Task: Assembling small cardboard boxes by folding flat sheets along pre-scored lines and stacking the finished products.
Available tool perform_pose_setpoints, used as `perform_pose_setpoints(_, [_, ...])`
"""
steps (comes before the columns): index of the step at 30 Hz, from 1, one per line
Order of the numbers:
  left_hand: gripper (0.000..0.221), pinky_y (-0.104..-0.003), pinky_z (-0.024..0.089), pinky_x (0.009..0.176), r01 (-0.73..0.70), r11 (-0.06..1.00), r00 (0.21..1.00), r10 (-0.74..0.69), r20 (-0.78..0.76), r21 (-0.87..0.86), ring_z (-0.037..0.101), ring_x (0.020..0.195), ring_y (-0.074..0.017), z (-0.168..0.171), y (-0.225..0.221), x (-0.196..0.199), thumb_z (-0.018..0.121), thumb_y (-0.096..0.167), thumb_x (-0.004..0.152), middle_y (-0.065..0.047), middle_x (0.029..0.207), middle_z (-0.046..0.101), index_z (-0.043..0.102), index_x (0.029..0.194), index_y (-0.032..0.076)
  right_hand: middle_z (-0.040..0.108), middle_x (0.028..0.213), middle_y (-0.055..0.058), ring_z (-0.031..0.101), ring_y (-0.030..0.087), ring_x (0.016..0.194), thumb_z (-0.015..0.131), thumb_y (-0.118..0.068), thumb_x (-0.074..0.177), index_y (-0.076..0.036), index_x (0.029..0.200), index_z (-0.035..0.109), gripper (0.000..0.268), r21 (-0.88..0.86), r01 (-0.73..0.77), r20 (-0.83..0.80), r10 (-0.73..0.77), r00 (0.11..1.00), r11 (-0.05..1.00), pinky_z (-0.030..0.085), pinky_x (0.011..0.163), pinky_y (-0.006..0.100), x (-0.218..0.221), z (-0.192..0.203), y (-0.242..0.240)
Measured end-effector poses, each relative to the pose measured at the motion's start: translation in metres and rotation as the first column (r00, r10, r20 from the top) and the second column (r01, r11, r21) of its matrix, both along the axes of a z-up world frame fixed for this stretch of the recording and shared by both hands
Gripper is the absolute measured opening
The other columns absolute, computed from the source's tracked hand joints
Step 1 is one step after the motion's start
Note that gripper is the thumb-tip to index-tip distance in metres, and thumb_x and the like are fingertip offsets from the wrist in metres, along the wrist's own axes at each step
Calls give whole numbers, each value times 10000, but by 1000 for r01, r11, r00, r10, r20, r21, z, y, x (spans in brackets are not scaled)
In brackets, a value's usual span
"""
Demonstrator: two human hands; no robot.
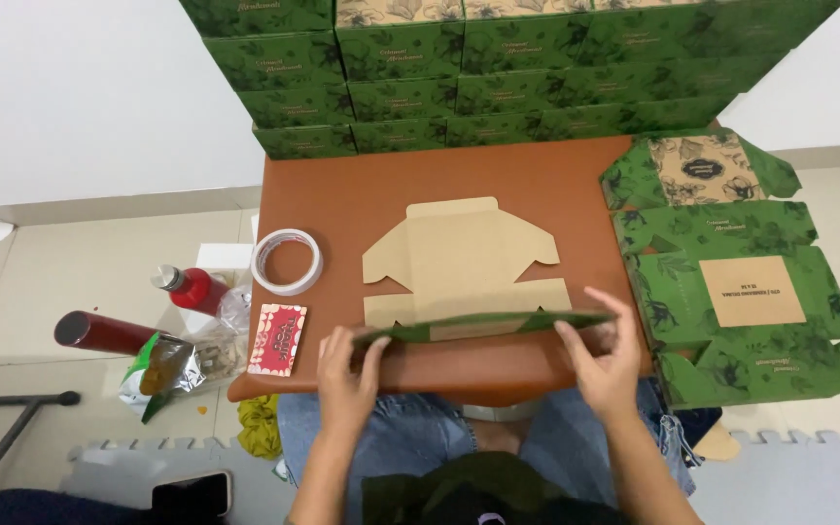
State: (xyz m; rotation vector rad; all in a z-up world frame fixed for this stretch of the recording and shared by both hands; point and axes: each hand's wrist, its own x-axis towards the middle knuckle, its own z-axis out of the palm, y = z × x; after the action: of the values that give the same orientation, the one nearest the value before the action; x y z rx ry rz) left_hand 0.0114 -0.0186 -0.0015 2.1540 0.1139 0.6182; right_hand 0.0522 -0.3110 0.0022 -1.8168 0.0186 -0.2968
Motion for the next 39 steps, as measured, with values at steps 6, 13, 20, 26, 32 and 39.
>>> perform_pose_setpoints(6, [307, -393, 466, 885, -190, 906, 982, 168, 89, 378, 624, 727, -244, -25, 3, 43, 810, 298, 864, -37, 679, 575, 576, 783, 114, 715, 1047, 261, 680, 474, 996, 786, -74, 850, -68, 1440, 472, 668, -290, 124, 50, -114, 992, 949, 543, 849, 590, 39, 4, 24])
perform_pose_setpoints(13, [328, -476, 405, 978, -199, 797, 969, 248, -8, 570, 582, 891, -262, -35, 1, 49, 757, 395, 859, -44, 864, 565, 649, 954, 101, 548, 1394, 219, 523, 432, 1307, 727, -222, 907, -76, 1379, 599, 511, -727, 156, 192, -20, 981, 668, 393, 1065, 610, 44, -11, 24])
perform_pose_setpoints(20, [348, -456, 386, 984, -186, 796, 967, 251, -36, 575, 577, 900, -262, -45, 4, 49, 720, 437, 887, -38, 852, 535, 633, 962, 109, 240, 1629, 267, 162, 374, 1533, 421, -363, 1039, -8, 1549, 334, 628, -832, -310, -203, 267, 942, 460, 67, 1213, 555, 36, -24, 85])
perform_pose_setpoints(26, [329, -426, 386, 946, -195, 804, 967, 252, -26, 562, 573, 841, -227, -48, 4, 48, 722, 445, 894, 1, 767, 535, 592, 879, 143, 190, 1633, 284, 106, 373, 1537, 393, -407, 1040, 42, 1562, 250, 703, -811, -436, -189, 529, 827, 391, -3, 1217, 522, 23, -26, 140])
perform_pose_setpoints(32, [299, -436, 356, 963, -173, 814, 966, 250, -66, 554, 564, 853, -213, -37, 3, 47, 724, 424, 892, 1, 777, 549, 604, 892, 151, 171, 1656, 213, 100, 352, 1536, 247, -430, 1061, -60, 1595, 225, 650, -796, -496, -323, 449, 833, 346, 4, 1213, 550, 56, -13, 91])
perform_pose_setpoints(39, [283, -452, 312, 989, -96, 752, 952, 260, -160, 652, 558, 918, -198, -26, 2, 66, 739, 371, 847, -2, 854, 603, 612, 984, 158, 472, 1420, -36, 429, 219, 1309, 419, -404, 1018, -350, 1515, 433, 500, -927, -253, -211, 171, 962, 277, 404, 1013, 453, 81, -20, 10])
